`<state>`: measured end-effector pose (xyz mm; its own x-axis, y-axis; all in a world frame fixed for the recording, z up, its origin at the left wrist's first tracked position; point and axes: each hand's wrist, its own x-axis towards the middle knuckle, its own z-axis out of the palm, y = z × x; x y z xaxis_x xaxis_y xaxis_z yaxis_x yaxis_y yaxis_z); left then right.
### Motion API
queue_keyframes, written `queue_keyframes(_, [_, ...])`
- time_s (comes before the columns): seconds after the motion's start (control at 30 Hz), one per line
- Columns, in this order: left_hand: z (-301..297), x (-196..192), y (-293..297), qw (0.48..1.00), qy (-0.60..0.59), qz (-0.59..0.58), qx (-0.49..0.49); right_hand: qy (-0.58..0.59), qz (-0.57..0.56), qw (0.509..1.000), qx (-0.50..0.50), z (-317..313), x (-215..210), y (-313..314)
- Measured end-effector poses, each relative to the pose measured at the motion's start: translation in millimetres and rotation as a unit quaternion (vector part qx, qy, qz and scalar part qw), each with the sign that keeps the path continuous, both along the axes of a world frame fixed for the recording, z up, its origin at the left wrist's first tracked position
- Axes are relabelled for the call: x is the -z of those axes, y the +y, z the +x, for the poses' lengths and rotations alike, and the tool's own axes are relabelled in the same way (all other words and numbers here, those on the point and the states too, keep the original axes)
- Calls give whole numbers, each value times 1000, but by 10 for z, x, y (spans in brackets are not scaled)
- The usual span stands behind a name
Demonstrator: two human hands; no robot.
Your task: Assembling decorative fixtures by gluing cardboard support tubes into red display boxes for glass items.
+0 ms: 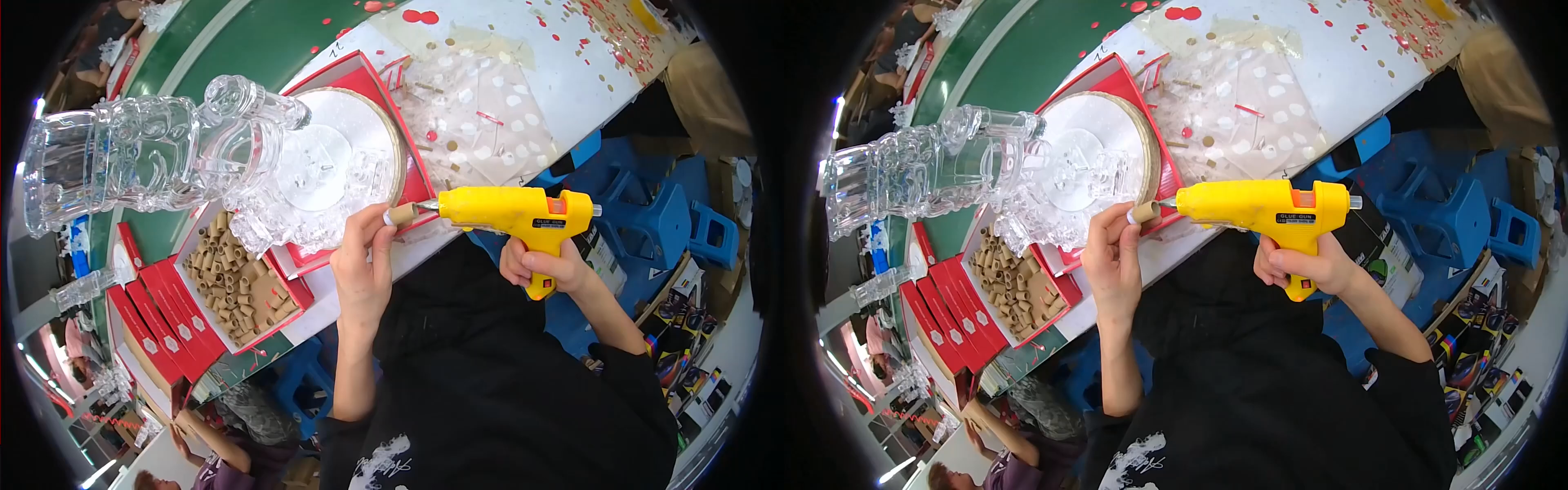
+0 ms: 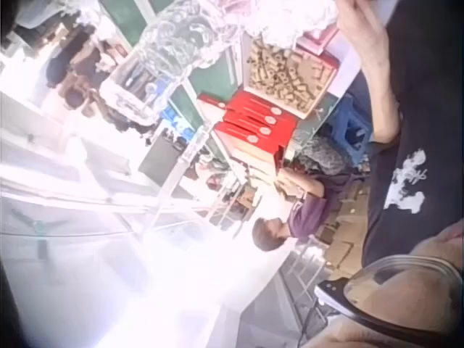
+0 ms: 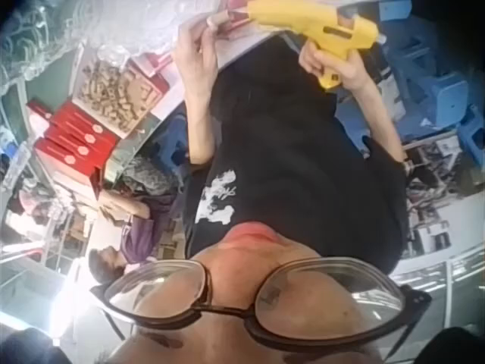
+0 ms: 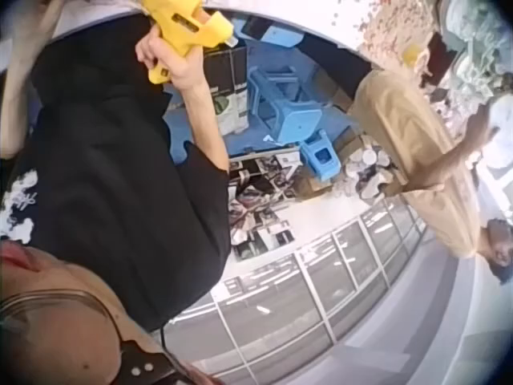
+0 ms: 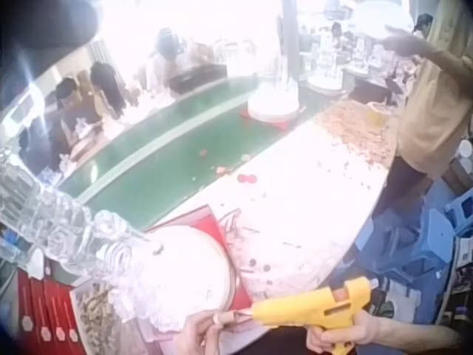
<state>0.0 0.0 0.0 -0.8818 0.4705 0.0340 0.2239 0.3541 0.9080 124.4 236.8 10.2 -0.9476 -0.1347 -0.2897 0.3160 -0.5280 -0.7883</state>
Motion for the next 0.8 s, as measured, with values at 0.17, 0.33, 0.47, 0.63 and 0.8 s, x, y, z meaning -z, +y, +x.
queue_keyframes(0.17, [3, -13, 4, 1000, -8, 12, 3, -14, -13, 1000, -2, 36, -9, 4])
queue_keyframes(0.33, [4, -11, 9, 1000, -7, 8, -1, -11, -19, 1000, -2, 66, -18, 7])
queue_keyframes(0.47, [8, -9, 24, 1000, -5, 9, -2, 5, -31, 1000, 3, 47, -46, -9])
queue_keyframes(0.63, [13, 26, 24, 999, 0, 29, -22, 4, -16, 1000, -3, 16, -60, -7])
queue_keyframes(0.8, [10, 13, 26, 1000, 2, 8, -6, -2, 1, 1000, -3, 16, -70, -2])
